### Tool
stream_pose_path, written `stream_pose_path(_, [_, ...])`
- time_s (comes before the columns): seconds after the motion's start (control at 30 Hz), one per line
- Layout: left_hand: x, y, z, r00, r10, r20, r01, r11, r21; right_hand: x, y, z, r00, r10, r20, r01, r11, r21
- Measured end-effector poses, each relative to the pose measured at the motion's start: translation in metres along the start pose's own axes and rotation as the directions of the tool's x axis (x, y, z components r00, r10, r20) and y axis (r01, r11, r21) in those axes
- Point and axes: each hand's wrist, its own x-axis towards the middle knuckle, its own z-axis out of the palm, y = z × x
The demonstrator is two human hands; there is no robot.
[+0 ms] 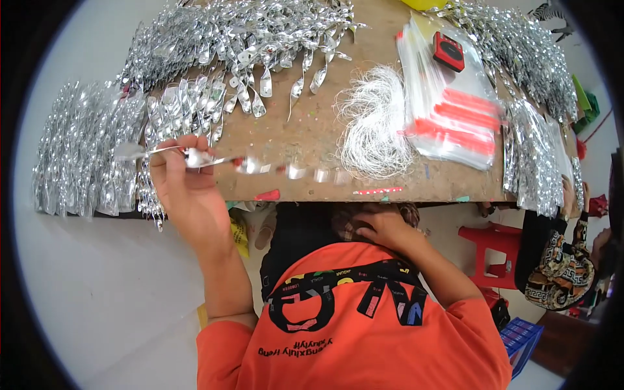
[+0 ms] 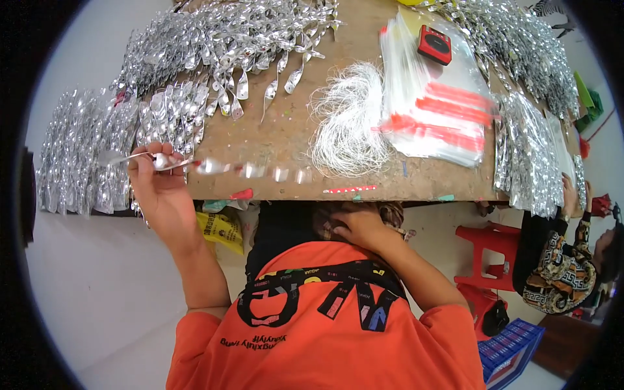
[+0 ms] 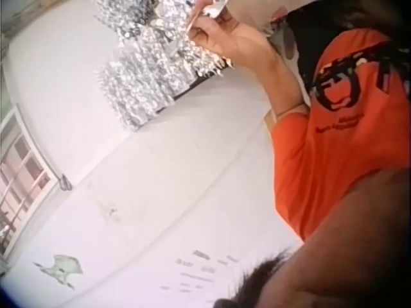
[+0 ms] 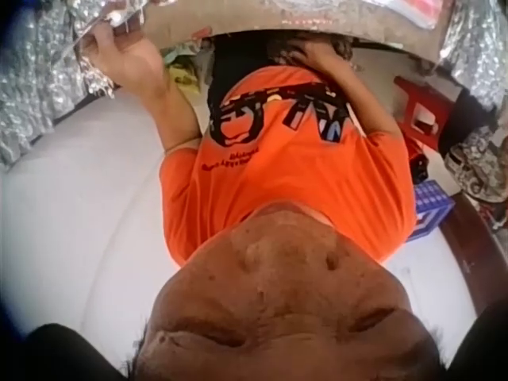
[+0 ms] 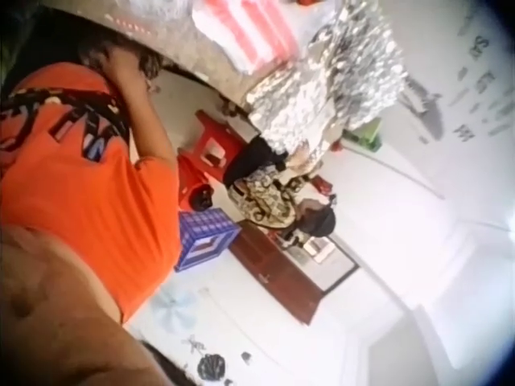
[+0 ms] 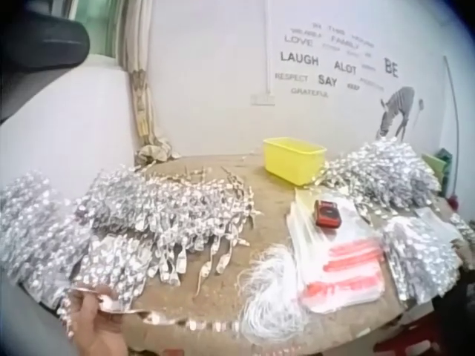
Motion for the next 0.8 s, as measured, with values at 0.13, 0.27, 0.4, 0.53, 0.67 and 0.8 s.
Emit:
stream_pose_path(0.13, [0.002, 0.016, -0.001, 0.995, -0.081, 0.063, 0.081, 0.997, 0.002, 0.005, -0.041, -0.059, 0.988, -0.078, 0.131, 0.020, 0.920, 0.392])
stream_pose_path(0.27, [0.002, 0.008, -0.002, 0.948, -0.266, 0.177, 0.238, 0.958, 0.161, 0.022, -0.054, -0.105, 0.993, -0.112, -0.022, 0.110, 0.881, 0.459])
stream_pose_path(0.4, [-0.018, -0.023, -0.010, 0.808, -0.551, 0.210, 0.437, 0.799, 0.413, 0.054, -0.039, -0.111, 0.912, -0.115, -0.394, 0.148, 0.987, 0.054])
stream_pose_path(0.53, [-0.040, -0.043, -0.012, 0.748, -0.639, 0.176, 0.537, 0.740, 0.406, 0.090, -0.032, -0.099, 0.861, -0.242, -0.446, 0.195, 0.969, -0.149])
stream_pose_path(0.67, [-0.045, -0.051, -0.022, 0.715, -0.672, 0.193, 0.596, 0.730, 0.335, 0.116, -0.031, -0.093, 0.849, -0.327, -0.414, 0.212, 0.930, -0.300])
stream_pose_path(0.8, [-0.045, -0.053, -0.024, 0.706, -0.689, 0.167, 0.628, 0.717, 0.301, 0.127, -0.028, -0.086, 0.870, -0.357, -0.340, 0.179, 0.871, -0.458])
